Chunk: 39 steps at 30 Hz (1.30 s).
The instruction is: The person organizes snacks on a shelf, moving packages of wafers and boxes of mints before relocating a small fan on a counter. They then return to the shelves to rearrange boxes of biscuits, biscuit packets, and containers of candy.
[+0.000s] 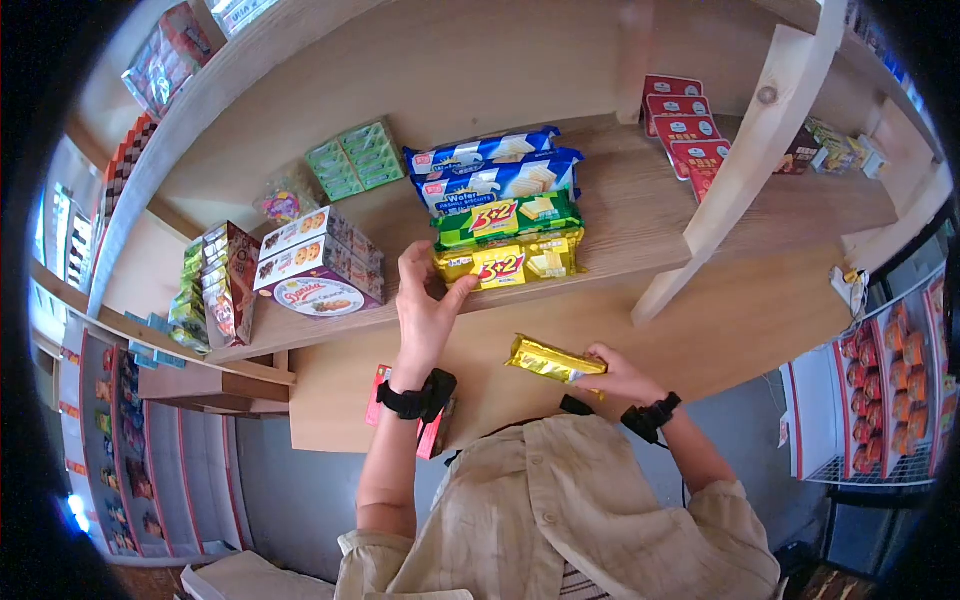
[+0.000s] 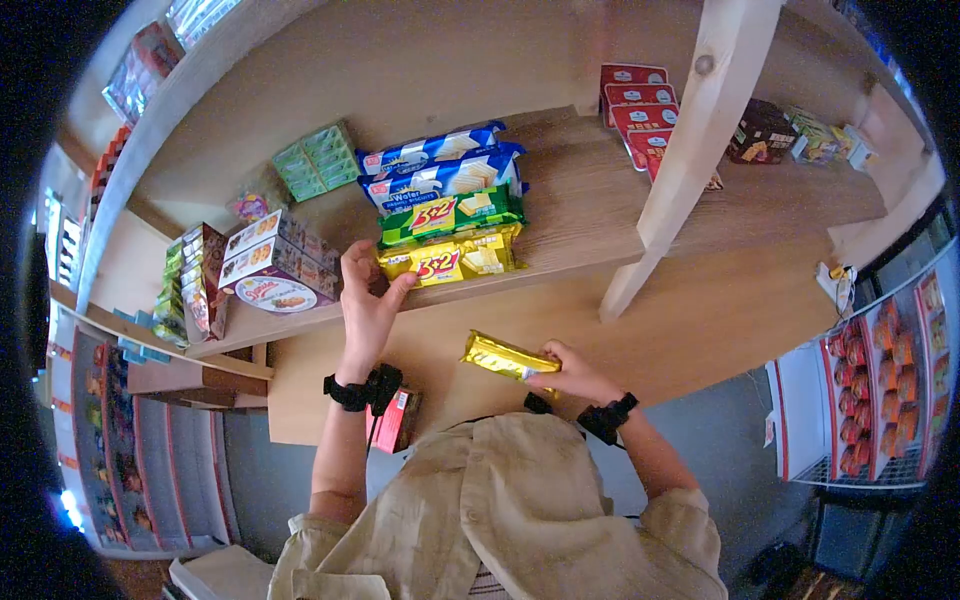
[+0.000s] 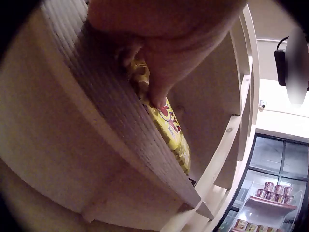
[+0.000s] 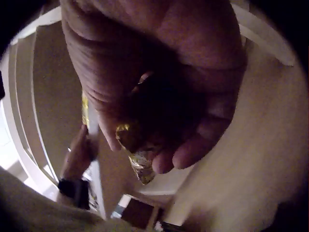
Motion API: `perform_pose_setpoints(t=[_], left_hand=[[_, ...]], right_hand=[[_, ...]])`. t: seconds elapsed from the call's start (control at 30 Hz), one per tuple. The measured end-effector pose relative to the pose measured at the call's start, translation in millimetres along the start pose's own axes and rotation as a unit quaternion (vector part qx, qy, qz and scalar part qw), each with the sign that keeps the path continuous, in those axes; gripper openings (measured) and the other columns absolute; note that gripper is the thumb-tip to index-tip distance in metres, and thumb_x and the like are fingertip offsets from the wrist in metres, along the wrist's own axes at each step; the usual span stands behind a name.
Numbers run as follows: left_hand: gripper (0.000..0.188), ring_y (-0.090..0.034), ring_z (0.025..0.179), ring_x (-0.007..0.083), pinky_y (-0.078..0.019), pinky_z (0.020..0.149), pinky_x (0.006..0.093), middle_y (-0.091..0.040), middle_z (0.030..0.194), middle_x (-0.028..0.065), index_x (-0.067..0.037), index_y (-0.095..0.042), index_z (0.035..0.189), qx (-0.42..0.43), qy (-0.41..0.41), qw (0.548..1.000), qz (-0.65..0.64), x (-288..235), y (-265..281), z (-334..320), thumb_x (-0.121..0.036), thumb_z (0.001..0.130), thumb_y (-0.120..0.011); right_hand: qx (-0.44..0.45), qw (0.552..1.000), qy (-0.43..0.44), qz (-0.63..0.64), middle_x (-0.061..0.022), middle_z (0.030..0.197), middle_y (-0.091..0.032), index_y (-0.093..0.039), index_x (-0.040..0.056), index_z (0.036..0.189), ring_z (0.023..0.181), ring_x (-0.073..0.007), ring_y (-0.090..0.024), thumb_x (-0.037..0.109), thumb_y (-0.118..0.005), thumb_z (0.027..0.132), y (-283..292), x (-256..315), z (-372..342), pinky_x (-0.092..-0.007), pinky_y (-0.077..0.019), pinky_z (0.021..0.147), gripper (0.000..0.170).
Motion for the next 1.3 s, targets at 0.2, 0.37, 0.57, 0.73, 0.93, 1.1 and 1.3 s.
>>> perform_pose_setpoints(t=[0.2,0.37,0.57,0.73,0.93,1.1,1.3], left_hand=[[0.062,-0.059,0.080,0.0139,-0.0484,0.070,0.0279,-0.062,0.094,0.0098,-0.001,-0.040,0.123,-0.022,-0.039,0.999,0.025,2.1,-6.6,1.3,-0.015,0.076,-0.077],[0.065,-0.059,0.084,0.0170,-0.0486,0.073,0.0298,-0.061,0.098,0.0111,-0.001,-0.040,0.125,-0.014,-0.018,0.999,0.022,-1.5,-6.1,0.2,-0.016,0.075,-0.078],[0.068,-0.055,0.098,0.0208,-0.0459,0.082,0.0319,-0.056,0.110,0.0127,-0.001,-0.039,0.131,-0.094,-0.120,0.986,0.068,-5.8,4.2,-8.2,-0.011,0.075,-0.075],[0.054,-0.058,0.093,0.0205,-0.0469,0.079,0.0310,-0.059,0.109,0.0121,0.000,-0.045,0.128,-0.009,-0.132,0.989,0.063,-29.4,25.0,-34.1,-0.009,0.080,-0.067],[0.059,-0.063,0.070,0.0199,-0.0492,0.065,0.0303,-0.064,0.085,0.0139,-0.001,-0.047,0.127,0.199,0.021,0.961,-0.189,-31.8,13.1,-58.7,-0.048,0.092,-0.050],[0.040,-0.064,0.079,0.0139,-0.0507,0.067,0.0284,-0.065,0.094,0.0113,-0.001,-0.046,0.126,0.154,0.088,0.970,-0.166,-50.4,13.5,-60.5,-0.018,0.091,-0.056],[0.046,-0.060,0.098,0.0156,-0.0489,0.082,0.0291,-0.061,0.109,0.0119,-0.002,-0.044,0.129,0.123,-0.046,0.980,-0.151,-57.3,16.1,-60.6,-0.009,0.086,-0.060]], right_hand=[[0.030,0.963,-0.037,0.266,-0.0067,0.102,-0.057,-0.046,0.0028,0.112,0.085,-0.0114,-0.058,0.022,-0.064,0.086,15.7,70.9,-33.3,-0.0263,-0.0519,0.069,0.037],[0.015,0.931,0.011,0.366,-0.0095,0.105,-0.059,-0.045,0.0035,0.111,0.083,-0.0139,-0.060,0.024,-0.058,0.091,18.2,87.7,-32.4,-0.0280,-0.0527,0.066,0.032],[0.007,0.922,0.043,0.385,-0.0103,0.103,-0.060,-0.045,0.0044,0.112,0.082,-0.0152,-0.060,0.027,-0.058,0.091,20.6,100.2,-24.9,-0.0294,-0.0522,0.065,0.034],[-0.093,0.970,0.110,0.196,-0.0073,0.101,-0.060,-0.049,0.0026,0.112,0.088,-0.0151,-0.058,0.020,-0.066,0.086,21.7,108.0,-28.1,-0.0312,-0.0501,0.076,0.036],[-0.194,0.887,0.367,-0.201,-0.0121,0.114,-0.059,-0.055,0.0051,0.109,0.098,-0.0262,-0.061,0.005,-0.077,0.070,16.1,159.5,-43.8,-0.0346,-0.0502,0.081,0.044],[-0.197,0.920,0.305,-0.150,-0.0150,0.118,-0.057,-0.054,0.0055,0.115,0.106,-0.0327,-0.055,0.011,-0.076,0.072,11.4,162.7,-41.2,-0.0387,-0.0459,0.089,0.049],[-0.131,0.960,0.223,-0.110,-0.0180,0.118,-0.056,-0.048,0.0002,0.122,0.107,-0.0343,-0.054,0.028,-0.072,0.078,7.9,158.9,-31.9,-0.0394,-0.0433,0.092,0.057]])
Point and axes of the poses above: each hand's wrist, its own z-axis towards the middle knuckle, its own y-axis out of the back of the hand, x = y × z, the point moved 2 cm from there along z, towards the middle knuckle
